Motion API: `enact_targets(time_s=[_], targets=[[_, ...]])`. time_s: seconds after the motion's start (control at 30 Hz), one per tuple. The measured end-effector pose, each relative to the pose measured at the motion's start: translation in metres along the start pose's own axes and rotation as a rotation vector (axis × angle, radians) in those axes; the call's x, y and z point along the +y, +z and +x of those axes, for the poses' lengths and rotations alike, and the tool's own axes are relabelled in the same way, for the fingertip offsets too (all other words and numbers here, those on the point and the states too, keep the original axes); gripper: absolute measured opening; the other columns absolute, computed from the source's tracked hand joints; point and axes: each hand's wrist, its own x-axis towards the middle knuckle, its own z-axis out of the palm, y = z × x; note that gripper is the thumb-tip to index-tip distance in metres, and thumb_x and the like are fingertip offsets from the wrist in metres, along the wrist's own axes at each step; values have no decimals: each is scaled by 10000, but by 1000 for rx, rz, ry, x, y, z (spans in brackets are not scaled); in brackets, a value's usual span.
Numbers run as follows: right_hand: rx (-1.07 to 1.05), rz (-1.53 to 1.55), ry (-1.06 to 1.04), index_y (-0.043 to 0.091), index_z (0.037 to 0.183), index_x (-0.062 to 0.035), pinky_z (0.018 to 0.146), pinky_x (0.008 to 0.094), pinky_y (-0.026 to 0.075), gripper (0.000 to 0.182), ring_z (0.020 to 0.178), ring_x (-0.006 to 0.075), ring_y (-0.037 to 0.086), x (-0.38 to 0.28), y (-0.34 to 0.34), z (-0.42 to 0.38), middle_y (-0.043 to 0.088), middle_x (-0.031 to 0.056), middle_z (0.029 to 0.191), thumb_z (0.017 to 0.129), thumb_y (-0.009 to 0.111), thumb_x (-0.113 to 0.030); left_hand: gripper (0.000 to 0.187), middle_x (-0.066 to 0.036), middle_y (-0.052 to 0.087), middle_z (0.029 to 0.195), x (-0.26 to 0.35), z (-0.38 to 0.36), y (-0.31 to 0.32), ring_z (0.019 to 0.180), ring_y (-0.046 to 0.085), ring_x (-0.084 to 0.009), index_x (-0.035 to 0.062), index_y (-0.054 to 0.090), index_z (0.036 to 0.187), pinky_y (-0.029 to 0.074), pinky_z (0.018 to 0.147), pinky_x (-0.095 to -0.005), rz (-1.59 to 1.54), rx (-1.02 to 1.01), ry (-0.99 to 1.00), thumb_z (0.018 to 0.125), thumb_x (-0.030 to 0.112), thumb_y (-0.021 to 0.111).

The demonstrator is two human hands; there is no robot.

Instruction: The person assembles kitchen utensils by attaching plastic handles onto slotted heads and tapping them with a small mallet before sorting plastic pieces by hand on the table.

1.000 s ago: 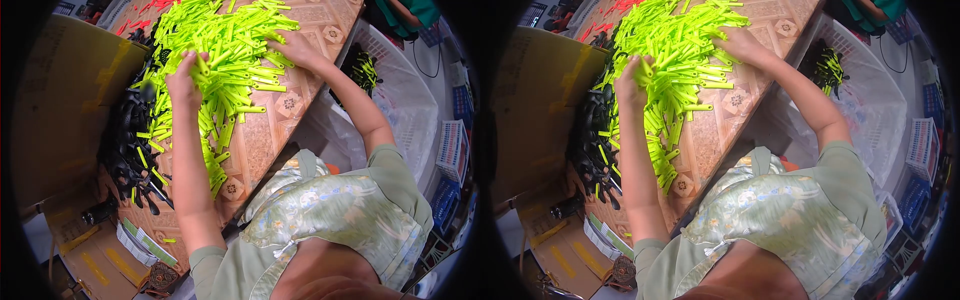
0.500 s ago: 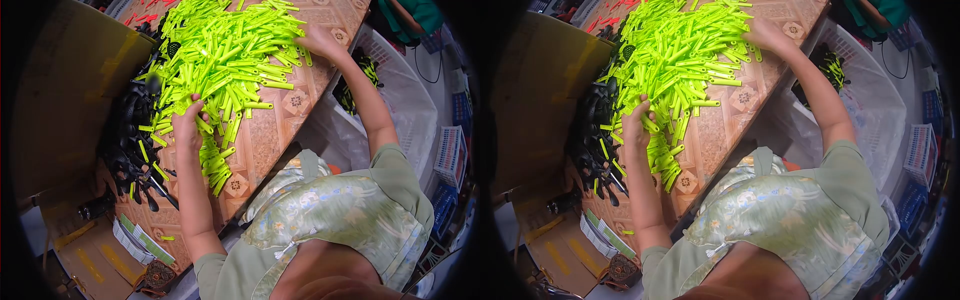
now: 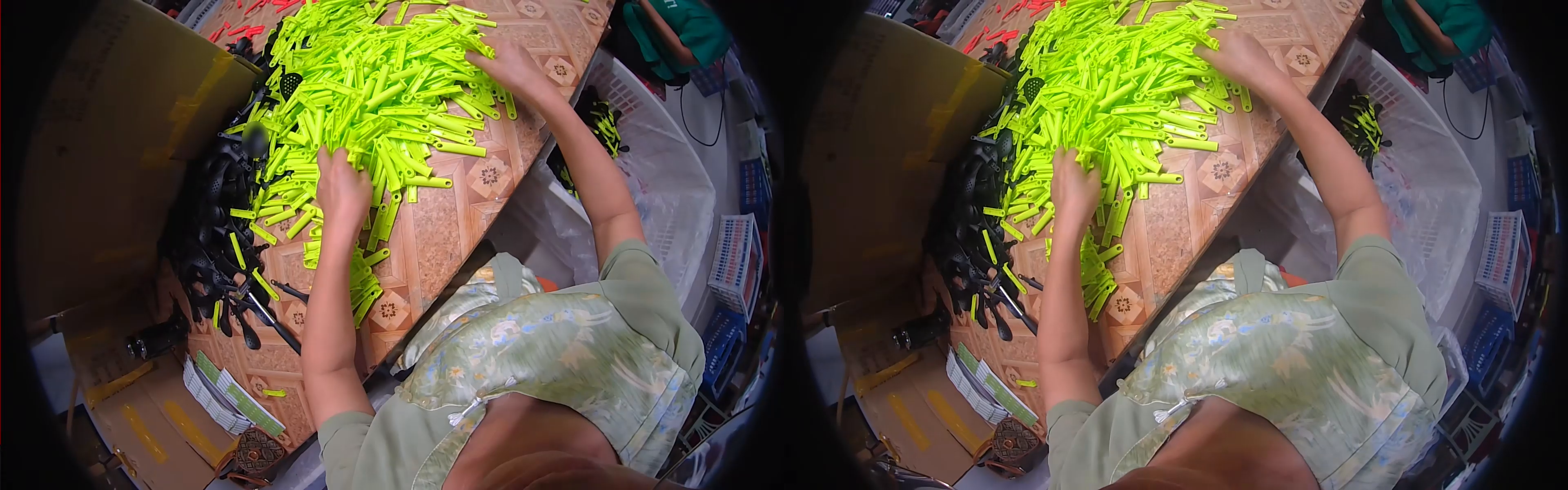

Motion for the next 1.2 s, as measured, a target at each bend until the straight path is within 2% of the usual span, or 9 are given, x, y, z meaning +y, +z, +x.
enact_targets(time_s=[0.3, 0.4, 0.53, 0.67, 0.83, 0.87, 0.93, 1.0, 1.2], targets=[[-132, -111, -221, 607, 1137, -85, 857, 441, 477, 383, 975, 345, 605, -38, 29, 39, 640, 190, 1043, 830, 539, -302, 328, -305, 407, 1256, 11, 12, 10, 923, 575, -453, -40, 536, 1020, 475, 822, -473, 35, 58, 17, 713, 29, 630], [-163, -115, -66, 610, 1130, -75, 857, 436, 479, 374, 972, 343, 609, -53, 21, 45, 641, 191, 1040, 804, 531, -242, 332, -298, 404, 1255, 7, 12, 11, 920, 576, -449, -37, 537, 1019, 475, 821, -474, 28, 58, 19, 708, 28, 633], [-103, 8, 39, 625, 1077, -38, 820, 433, 480, 448, 933, 353, 615, -22, 2, 57, 641, 228, 977, 766, 617, -359, 327, -301, 396, 1264, 4, 13, 15, 921, 574, -453, -32, 537, 1011, 477, 816, -477, 22, 76, 24, 705, 26, 635], [-293, -156, -66, 623, 1040, 12, 795, 432, 488, 490, 898, 362, 626, -14, 5, 37, 649, 233, 900, 718, 658, -355, 317, -293, 425, 1213, 11, 17, 19, 899, 573, -454, -26, 541, 1001, 478, 803, -485, -3, 127, 51, 700, 19, 631], [-255, -183, -51, 622, 1036, 8, 806, 454, 481, 418, 888, 389, 616, -8, 19, 43, 640, 244, 913, 749, 628, -296, 320, -258, 455, 1083, 18, 47, 23, 842, 566, -446, -22, 559, 1022, 474, 786, -492, -65, 91, 105, 709, 24, 602], [-213, -240, -86, 623, 1044, -6, 787, 442, 489, 407, 884, 360, 625, 1, 26, 48, 648, 218, 897, 762, 624, -299, 311, -277, 486, 1087, 16, 59, 22, 911, 563, -440, -27, 575, 1028, 469, 805, -484, -104, 68, 123, 725, 39, 591], [-115, -353, -158, 625, 1062, -35, 750, 416, 504, 386, 877, 301, 641, 6, 32, 53, 665, 167, 864, 787, 616, -306, 260, -162, 601, 877, 6, 76, 10, 733, 613, -272, -11, 609, 987, 488, 633, -367, -472, -122, -13, 748, 89, 630], [-116, -246, -92, 586, 1104, -59, 783, 439, 491, 376, 899, 355, 617, -11, 18, 36, 642, 217, 925, 780, 575, -249, 231, -48, 620, 708, 11, 79, -26, 557, 575, -136, 13, 633, 956, 454, 510, -271, -813, -210, -106, 761, 132, 669], [0, 4, -76, 582, 1111, -55, 815, 422, 484, 381, 931, 382, 602, -24, -2, 19, 625, 248, 988, 786, 565, -253, 172, -59, 610, 714, -38, 9, -80, 549, 587, -133, 4, 595, 902, 461, 493, -269, -569, -116, -270, 762, 104, 600]])
